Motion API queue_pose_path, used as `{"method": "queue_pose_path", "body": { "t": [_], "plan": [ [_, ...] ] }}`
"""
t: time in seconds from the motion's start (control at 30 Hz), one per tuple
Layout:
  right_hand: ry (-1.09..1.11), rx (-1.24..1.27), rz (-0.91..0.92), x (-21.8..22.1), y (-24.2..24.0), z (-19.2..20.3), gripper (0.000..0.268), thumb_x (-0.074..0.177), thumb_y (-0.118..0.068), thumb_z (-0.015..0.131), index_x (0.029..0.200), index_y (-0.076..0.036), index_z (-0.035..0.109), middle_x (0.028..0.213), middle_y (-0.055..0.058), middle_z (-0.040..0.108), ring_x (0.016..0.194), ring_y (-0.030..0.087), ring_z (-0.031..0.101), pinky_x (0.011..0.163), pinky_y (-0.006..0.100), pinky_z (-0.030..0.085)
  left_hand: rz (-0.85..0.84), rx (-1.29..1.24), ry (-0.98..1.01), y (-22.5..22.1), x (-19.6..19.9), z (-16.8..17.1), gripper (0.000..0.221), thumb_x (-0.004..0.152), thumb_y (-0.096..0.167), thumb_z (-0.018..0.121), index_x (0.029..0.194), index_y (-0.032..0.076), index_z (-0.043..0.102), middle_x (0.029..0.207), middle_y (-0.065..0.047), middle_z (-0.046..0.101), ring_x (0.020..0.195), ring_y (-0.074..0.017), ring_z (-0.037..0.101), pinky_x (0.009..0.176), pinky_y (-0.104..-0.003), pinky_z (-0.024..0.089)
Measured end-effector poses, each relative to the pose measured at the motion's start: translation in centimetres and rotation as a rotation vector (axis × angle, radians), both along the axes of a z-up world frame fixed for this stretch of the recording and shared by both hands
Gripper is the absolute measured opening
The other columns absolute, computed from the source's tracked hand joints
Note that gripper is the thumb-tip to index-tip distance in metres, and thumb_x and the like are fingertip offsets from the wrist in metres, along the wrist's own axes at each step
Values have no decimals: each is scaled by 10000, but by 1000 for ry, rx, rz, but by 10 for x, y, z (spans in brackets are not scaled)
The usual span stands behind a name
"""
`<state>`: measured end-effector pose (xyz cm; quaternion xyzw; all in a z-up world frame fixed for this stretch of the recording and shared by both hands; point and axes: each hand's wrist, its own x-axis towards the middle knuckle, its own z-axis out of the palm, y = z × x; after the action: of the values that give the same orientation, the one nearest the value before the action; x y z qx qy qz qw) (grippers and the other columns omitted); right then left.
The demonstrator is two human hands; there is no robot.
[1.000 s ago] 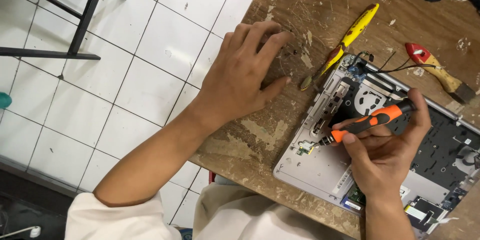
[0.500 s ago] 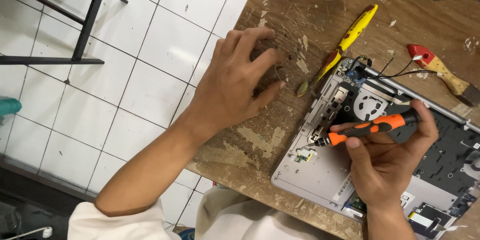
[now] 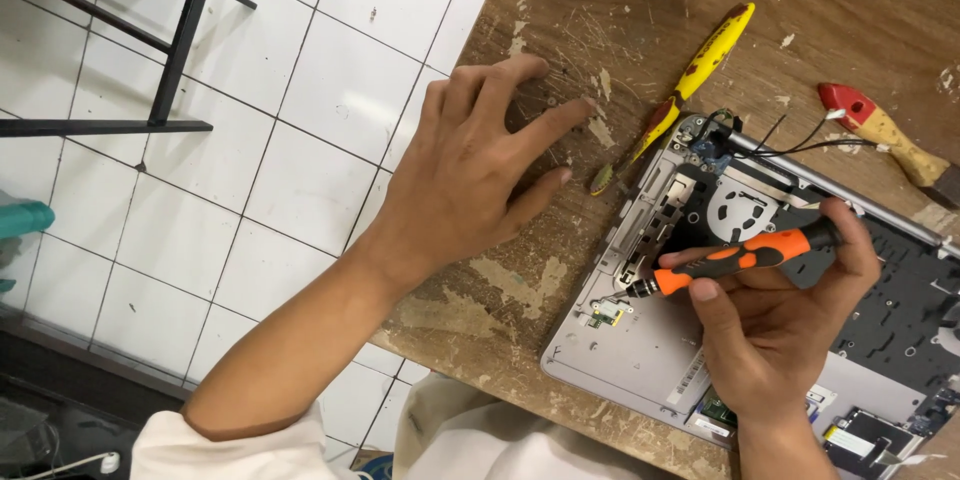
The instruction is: The person installs a hard drive into a disassembled laptop chassis using a screwdriver to secure it in place. They then use a cloth to wipe the internal components and the work surface.
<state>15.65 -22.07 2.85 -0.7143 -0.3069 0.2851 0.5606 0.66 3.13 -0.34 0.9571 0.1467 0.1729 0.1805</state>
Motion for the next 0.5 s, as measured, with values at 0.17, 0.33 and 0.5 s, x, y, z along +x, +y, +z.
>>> {"method": "queue_pose_path", "body": {
  "t": [0.17,0.33,0.5],
  "plan": [
    [16,-6,-8,0,0,2,782,1038,27,591,1625,-205,130,901,325,657,857,459,783,950,580,680,4,13,25,-1,1,0,457,1076,362,770,1475,221,595,1499,-162,483,1277,-343,492,992,-483,475],
    [4,0,-3,1,-3,-1,787,1039,34,588,1631,-197,123,911,311,669,868,445,785,952,576,689,-1,-92,-14,0,2,2,447,1060,345,770,1428,150,608,1472,-170,499,1294,-358,505,1035,-536,511],
    [12,-6,6,1,-2,1,772,1042,13,581,1620,-202,117,909,341,675,858,468,790,949,588,676,4,-162,-71,1,3,-2,459,1009,283,851,1358,79,633,1444,-152,521,1305,-351,526,1108,-548,488]
  ]
}}
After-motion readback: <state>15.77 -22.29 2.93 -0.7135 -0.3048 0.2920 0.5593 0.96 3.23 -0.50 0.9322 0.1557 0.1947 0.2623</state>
